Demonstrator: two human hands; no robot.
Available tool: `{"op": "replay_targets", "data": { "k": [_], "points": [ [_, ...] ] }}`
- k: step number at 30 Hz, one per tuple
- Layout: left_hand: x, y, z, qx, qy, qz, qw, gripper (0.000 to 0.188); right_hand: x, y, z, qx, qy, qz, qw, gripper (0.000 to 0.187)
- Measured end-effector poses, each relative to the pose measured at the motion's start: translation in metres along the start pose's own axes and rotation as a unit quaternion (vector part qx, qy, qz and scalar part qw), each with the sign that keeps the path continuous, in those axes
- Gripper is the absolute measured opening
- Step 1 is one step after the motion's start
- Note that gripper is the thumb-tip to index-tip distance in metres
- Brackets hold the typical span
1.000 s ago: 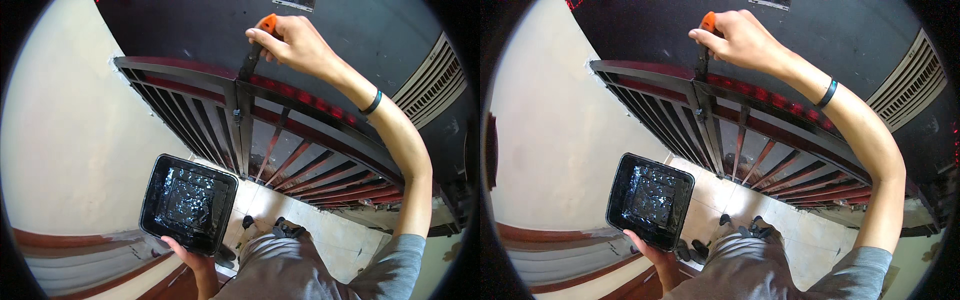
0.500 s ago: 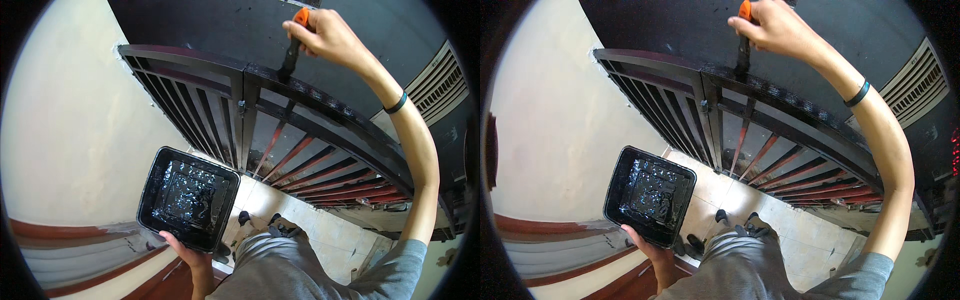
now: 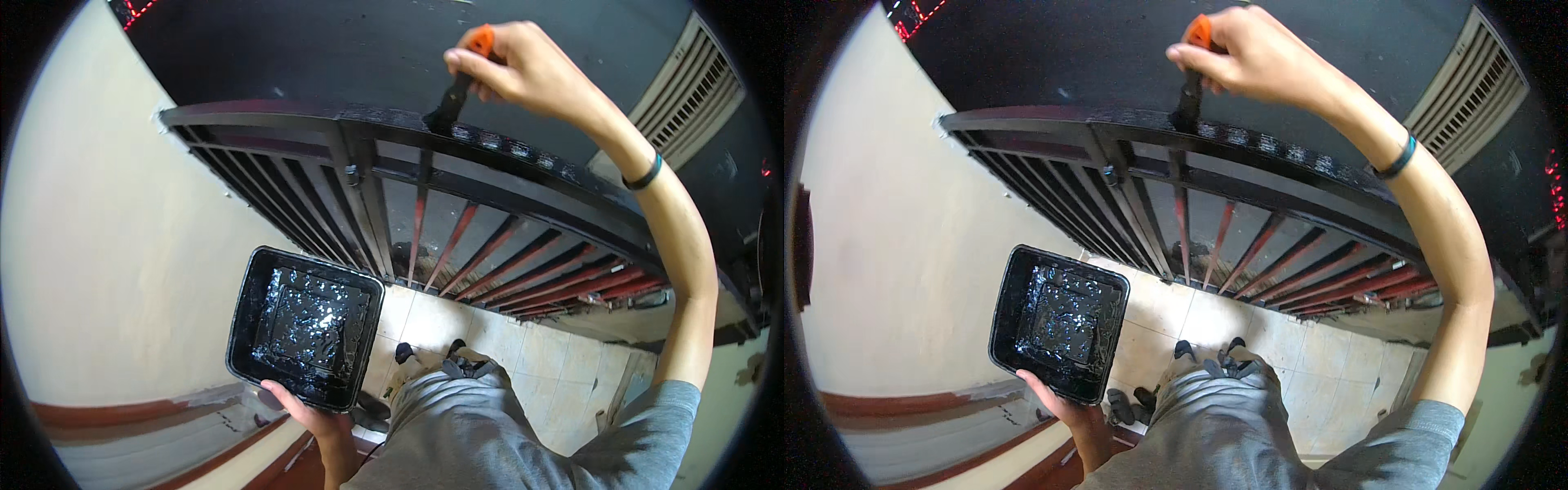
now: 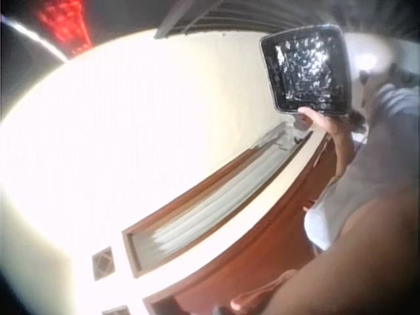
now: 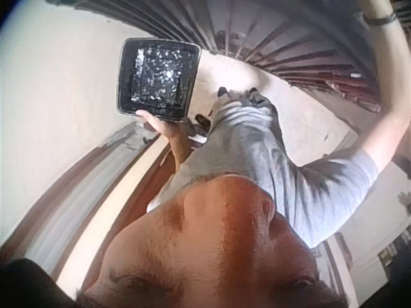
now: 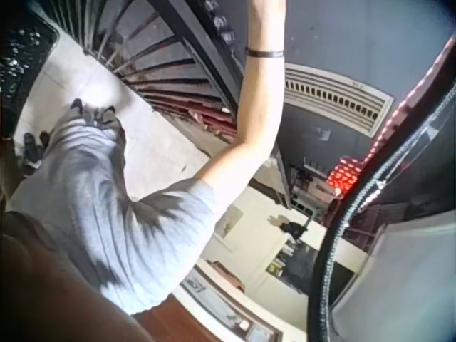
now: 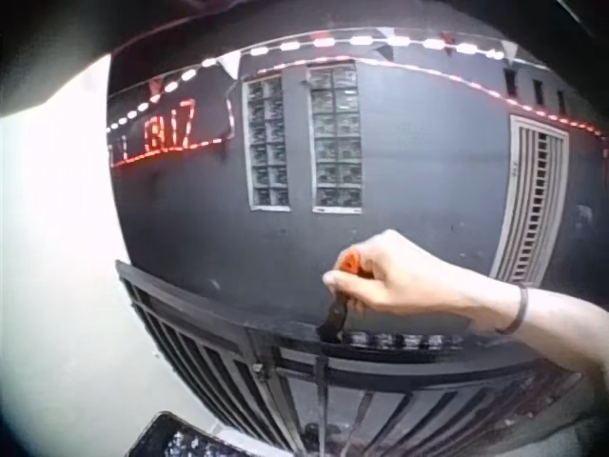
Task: The person paints a metal gate with black paint using a brush, dipping the brush into a black container of paint between strokes.
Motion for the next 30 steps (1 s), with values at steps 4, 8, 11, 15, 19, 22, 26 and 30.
{"op": "replay_targets", "data": {
  "k": [4,8,11,15,19,22,26,30],
  "points": [
    [0.016,-0.005,0.001,0.029,0.004,-0.047,0.998,0.083,0.057,0.093,0.003,-0.091,0.072,0.018,0.993,0.041],
    [0.022,-0.007,0.007,0.057,0.059,-0.071,0.994,0.077,0.145,0.178,-0.018,-0.226,0.196,0.055,0.953,0.038],
    [0.043,-0.009,0.016,0.061,-0.064,-0.037,0.995,0.081,0.15,0.224,-0.057,-0.29,0.018,0.142,0.946,0.038],
    [0.07,-0.03,0.011,0.074,-0.074,-0.099,0.99,0.083,0.138,0.278,-0.102,-0.328,0.21,0.181,0.903,0.038],
    [0.062,-0.029,0.017,0.12,-0.051,-0.133,0.983,0.081,0.11,0.254,-0.165,-0.198,0.344,0.21,0.893,0.036],
    [0.071,-0.035,0.023,0.145,-0.047,-0.152,0.977,0.079,0.046,0.2,-0.19,-0.102,0.323,0.195,0.92,0.037],
    [0.062,-0.031,0.026,0.143,-0.036,-0.181,0.972,0.076,0.019,0.16,-0.188,-0.133,0.084,0.263,0.952,0.038],
    [0.062,-0.028,0.022,0.161,0.01,-0.202,0.966,0.071,0.05,0.187,-0.176,-0.171,0.219,0.171,0.945,0.035]
  ]
}}
Point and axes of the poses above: each hand's wrist, its own y-axis away from the middle knuckle, its own x-axis out of the back of the hand, z = x × y, the point moved 3 cm from there along -y, towards the middle knuckle, and after that the axes turned 3 degrees about y, right-handed, at the moved point
